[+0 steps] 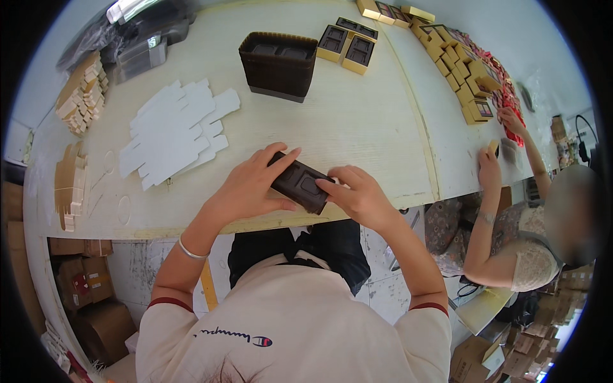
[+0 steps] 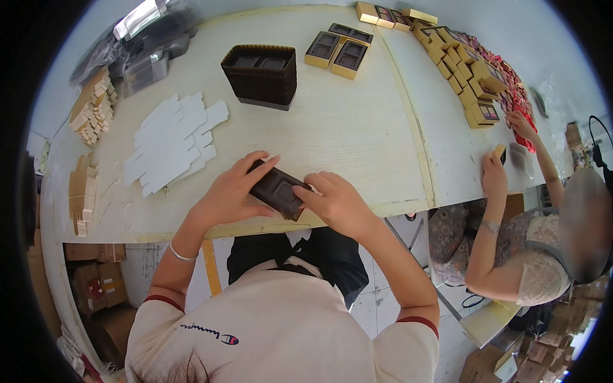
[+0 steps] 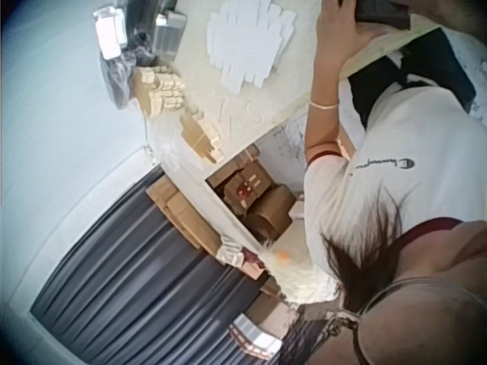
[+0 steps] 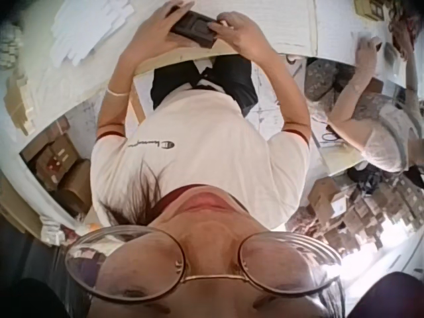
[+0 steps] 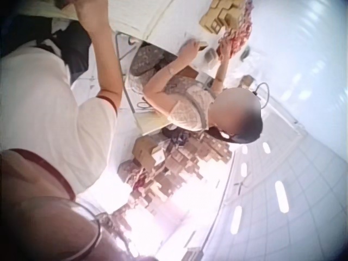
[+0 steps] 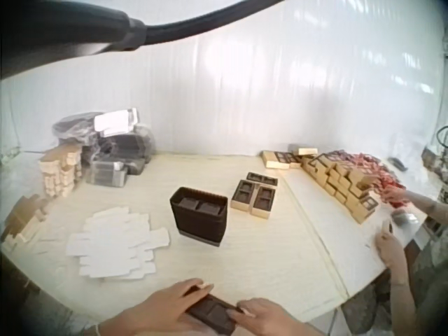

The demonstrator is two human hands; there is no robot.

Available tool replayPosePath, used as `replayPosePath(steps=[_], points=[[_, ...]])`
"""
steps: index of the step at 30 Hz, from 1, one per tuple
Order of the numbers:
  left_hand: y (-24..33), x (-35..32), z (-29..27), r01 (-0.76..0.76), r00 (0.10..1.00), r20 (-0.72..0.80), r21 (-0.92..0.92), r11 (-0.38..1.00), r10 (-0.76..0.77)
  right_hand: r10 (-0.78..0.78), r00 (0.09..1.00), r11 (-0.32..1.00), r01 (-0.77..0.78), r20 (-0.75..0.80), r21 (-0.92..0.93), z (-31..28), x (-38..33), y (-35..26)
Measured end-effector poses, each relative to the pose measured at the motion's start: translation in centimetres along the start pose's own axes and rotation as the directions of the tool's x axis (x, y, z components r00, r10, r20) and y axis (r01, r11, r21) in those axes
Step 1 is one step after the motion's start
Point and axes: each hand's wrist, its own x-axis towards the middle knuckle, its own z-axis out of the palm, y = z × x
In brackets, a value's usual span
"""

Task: The person folds flat cardboard pieces into rectangular boxes and inserts dark plastic trays into them. The person repeatedly picks up a flat piece, folds it into a box shape, and places a tray inside, then sets the completed unit aside.

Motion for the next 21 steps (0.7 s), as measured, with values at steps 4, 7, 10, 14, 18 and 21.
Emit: replayPosePath(steps=[4,7,10,14,18,21], points=[[-0.2,0.1,0.2,-0.012,1.000,-0.008,0.124,0.992,0.013,-0.011,0.997,0.989,0.022,0.075,-0.147,-1.0,0.5,-0.4],[0.0,0.2,0.3,0.005,0.999,-0.041,0.230,0.973,0.004,0.105,0.992,0.994,-0.107,0.068,0.026,-1.1,0.4,-1.1],[0.2,0.0,0.7,-0.009,0.996,-0.085,0.236,0.972,0.030,0.190,0.982,0.976,-0.188,-0.010,0.111,0.6,-0.4,-1.4],[0.4,0.1,0.4,0.002,0.999,-0.048,0.200,0.980,0.008,0.229,0.973,0.973,-0.229,-0.036,0.001,2.2,-0.9,-1.3],[0.3,0.2,0.1,0.079,0.996,0.012,0.239,0.968,-0.084,0.178,0.982,0.972,-0.185,-0.064,-0.146,1.5,-0.7,-1.9],[0.2,-0.2,1.0,-0.085,0.976,-0.132,0.507,0.858,0.175,0.194,0.975,0.960,-0.212,-0.112,-0.180,2.7,-1.0,-2.8]])
